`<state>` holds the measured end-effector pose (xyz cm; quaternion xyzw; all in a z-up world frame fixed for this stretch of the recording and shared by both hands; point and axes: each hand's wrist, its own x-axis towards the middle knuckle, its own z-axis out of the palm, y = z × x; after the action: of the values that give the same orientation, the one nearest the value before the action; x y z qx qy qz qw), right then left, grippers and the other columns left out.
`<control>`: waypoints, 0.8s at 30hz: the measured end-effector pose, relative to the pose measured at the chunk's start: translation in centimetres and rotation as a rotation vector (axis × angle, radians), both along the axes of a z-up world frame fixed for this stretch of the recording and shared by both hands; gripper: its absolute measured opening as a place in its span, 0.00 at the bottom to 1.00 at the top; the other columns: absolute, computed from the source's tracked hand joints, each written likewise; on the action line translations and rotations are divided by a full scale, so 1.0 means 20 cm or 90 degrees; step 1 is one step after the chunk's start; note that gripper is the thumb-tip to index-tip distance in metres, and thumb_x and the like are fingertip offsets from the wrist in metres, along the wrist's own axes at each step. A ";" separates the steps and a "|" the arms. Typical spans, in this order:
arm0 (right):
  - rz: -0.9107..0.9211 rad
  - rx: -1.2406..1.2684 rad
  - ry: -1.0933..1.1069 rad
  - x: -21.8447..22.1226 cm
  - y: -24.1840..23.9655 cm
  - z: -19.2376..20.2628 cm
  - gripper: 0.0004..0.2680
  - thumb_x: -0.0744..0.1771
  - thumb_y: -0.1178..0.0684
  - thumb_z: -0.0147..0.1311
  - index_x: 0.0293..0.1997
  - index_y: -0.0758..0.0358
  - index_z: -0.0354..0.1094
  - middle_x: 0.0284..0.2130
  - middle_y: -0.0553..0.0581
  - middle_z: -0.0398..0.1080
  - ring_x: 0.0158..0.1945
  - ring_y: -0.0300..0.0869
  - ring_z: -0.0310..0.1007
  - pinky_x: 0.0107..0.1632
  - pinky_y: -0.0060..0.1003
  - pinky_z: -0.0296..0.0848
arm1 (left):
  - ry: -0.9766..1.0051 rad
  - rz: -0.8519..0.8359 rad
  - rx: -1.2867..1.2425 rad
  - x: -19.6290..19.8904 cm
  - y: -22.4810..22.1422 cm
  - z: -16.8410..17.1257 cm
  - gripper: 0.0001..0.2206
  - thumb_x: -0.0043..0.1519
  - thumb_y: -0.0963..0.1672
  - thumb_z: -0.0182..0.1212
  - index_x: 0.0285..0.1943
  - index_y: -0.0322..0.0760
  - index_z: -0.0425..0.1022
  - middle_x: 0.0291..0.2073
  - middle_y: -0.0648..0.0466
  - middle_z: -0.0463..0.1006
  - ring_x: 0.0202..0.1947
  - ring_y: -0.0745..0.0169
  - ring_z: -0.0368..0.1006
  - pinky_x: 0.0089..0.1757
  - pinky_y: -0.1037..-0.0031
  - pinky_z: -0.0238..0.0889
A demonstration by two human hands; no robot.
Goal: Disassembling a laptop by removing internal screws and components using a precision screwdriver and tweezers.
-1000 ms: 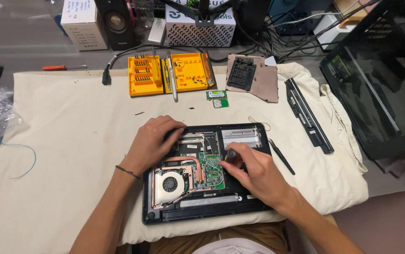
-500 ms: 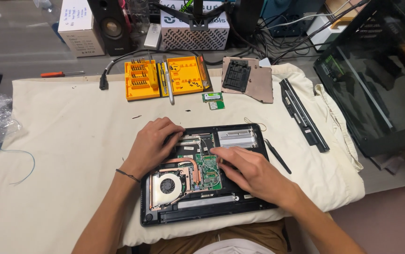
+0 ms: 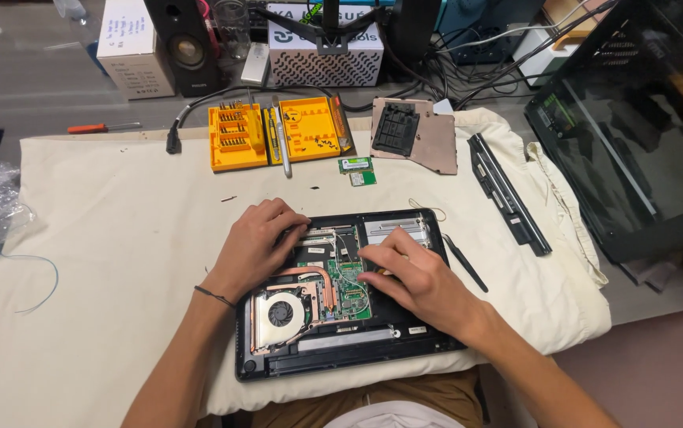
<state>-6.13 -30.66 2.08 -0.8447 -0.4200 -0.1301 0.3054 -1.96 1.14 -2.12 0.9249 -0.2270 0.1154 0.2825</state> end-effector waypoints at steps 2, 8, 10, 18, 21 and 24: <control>0.004 0.028 0.010 -0.03 0.02 0.02 0.14 0.71 0.57 0.63 0.67 0.55 0.75 0.35 0.50 0.73 0.38 0.46 0.82 0.45 0.45 0.87 | 0.003 -0.002 0.002 -0.01 0.00 0.00 0.09 0.72 0.45 0.66 0.56 0.44 0.88 0.39 0.57 0.81 0.45 0.58 0.80 0.52 0.65 0.73; 0.019 0.145 0.101 -0.05 0.00 -0.01 0.19 0.69 0.62 0.65 0.70 0.60 0.70 0.45 0.56 0.83 0.48 0.50 0.89 0.50 0.46 0.91 | -0.004 0.003 0.026 -0.01 0.00 0.00 0.08 0.72 0.45 0.65 0.56 0.45 0.88 0.39 0.58 0.80 0.45 0.58 0.79 0.52 0.66 0.73; 0.010 0.171 0.137 -0.07 0.00 -0.03 0.17 0.70 0.64 0.62 0.67 0.64 0.67 0.50 0.60 0.86 0.52 0.53 0.90 0.52 0.49 0.92 | -0.006 0.004 0.031 0.00 -0.01 0.00 0.08 0.73 0.45 0.65 0.56 0.45 0.88 0.39 0.58 0.80 0.46 0.58 0.79 0.52 0.66 0.73; -0.033 0.222 0.040 -0.05 -0.01 -0.06 0.15 0.67 0.59 0.71 0.58 0.60 0.70 0.47 0.55 0.77 0.48 0.47 0.83 0.49 0.48 0.87 | -0.078 0.043 0.079 -0.02 -0.02 0.00 0.15 0.73 0.51 0.63 0.68 0.53 0.82 0.71 0.55 0.75 0.77 0.50 0.64 0.65 0.56 0.62; -0.081 0.246 -0.013 -0.01 -0.03 -0.18 0.12 0.67 0.59 0.73 0.54 0.60 0.75 0.38 0.52 0.76 0.41 0.45 0.83 0.45 0.43 0.86 | -0.022 0.030 0.124 -0.02 -0.01 -0.01 0.20 0.74 0.55 0.60 0.72 0.51 0.80 0.76 0.50 0.72 0.82 0.44 0.58 0.71 0.47 0.55; -0.060 0.255 -0.004 -0.06 0.03 -0.07 0.11 0.67 0.62 0.71 0.53 0.61 0.77 0.39 0.53 0.79 0.42 0.46 0.86 0.46 0.44 0.87 | 0.072 0.020 0.163 0.00 0.01 -0.05 0.23 0.77 0.57 0.50 0.77 0.54 0.75 0.73 0.53 0.76 0.80 0.52 0.63 0.71 0.51 0.56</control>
<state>-7.33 -30.01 0.61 -0.7852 -0.3469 -0.2279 0.4596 -1.89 1.34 -3.03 0.9618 -0.2089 0.0376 0.1726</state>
